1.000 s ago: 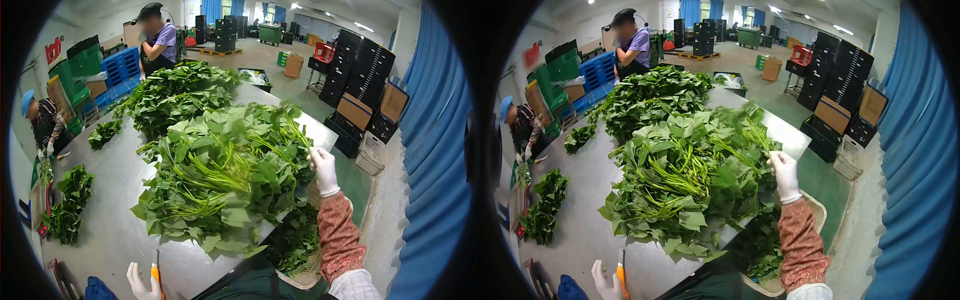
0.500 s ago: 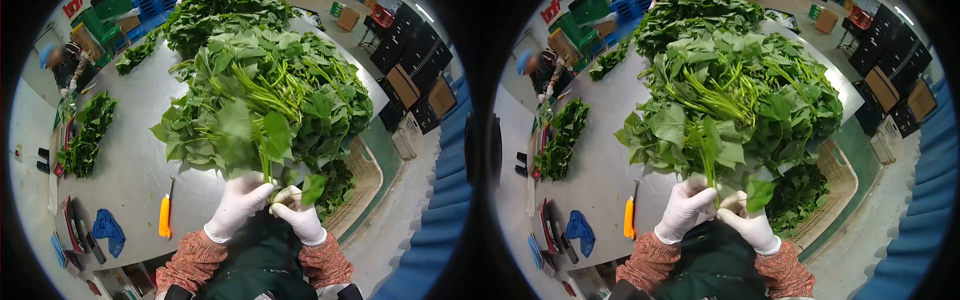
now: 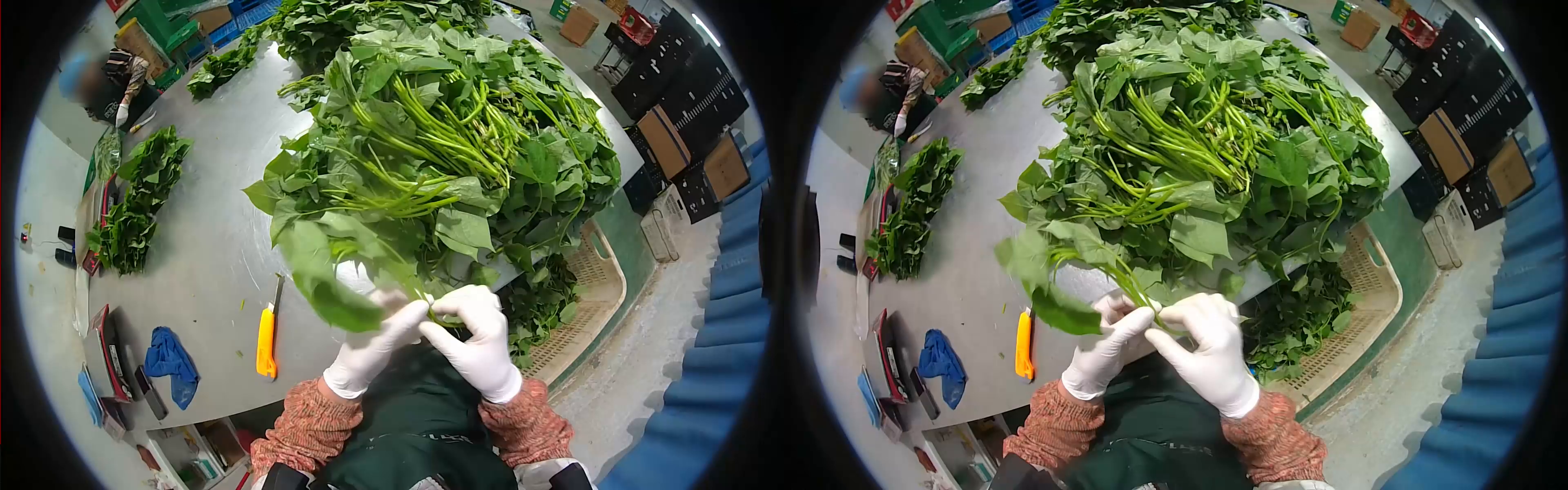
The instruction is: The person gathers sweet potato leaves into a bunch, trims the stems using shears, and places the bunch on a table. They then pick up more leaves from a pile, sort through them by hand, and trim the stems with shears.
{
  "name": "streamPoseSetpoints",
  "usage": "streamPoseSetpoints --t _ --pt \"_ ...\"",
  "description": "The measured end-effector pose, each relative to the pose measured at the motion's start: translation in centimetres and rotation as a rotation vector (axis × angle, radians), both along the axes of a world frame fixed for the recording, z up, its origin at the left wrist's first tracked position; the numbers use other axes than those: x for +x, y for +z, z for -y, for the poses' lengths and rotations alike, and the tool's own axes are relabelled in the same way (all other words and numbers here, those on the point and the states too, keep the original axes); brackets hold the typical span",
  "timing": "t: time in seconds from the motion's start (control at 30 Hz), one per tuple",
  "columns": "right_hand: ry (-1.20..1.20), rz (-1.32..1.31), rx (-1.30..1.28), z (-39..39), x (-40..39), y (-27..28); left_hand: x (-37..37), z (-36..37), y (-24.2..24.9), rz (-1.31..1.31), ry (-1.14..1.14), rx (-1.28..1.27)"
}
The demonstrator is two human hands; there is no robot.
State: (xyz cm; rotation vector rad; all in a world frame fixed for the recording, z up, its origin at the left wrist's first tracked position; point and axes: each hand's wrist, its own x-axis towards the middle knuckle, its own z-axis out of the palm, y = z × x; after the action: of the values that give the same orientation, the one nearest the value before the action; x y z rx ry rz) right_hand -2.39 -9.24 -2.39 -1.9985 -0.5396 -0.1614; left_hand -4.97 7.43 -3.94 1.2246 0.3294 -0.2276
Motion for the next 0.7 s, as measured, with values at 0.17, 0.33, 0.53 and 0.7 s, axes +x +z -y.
streamPoseSetpoints --t 0.17,0.33,0.53,0.7 --pt "-0.065 -0.017 0.295 -2.1 -0.4 -1.6 -0.6 -0.6 0.1 0.082 0.179 -0.209" --pt "-0.109 -0.517 1.412 0.7 1.3 -2.0 0.4 -3.1 -0.2 0.069 0.365 -0.397" --pt "-0.007 -0.866 0.77 -3.1 -1.7 -2.5 -0.1 -1.6 -2.2 0.183 0.255 -0.527" --pt "0.0 -0.936 0.764 -4.5 -0.5 -1.6 -0.9 -1.2 -0.4 0.134 0.306 -0.348"
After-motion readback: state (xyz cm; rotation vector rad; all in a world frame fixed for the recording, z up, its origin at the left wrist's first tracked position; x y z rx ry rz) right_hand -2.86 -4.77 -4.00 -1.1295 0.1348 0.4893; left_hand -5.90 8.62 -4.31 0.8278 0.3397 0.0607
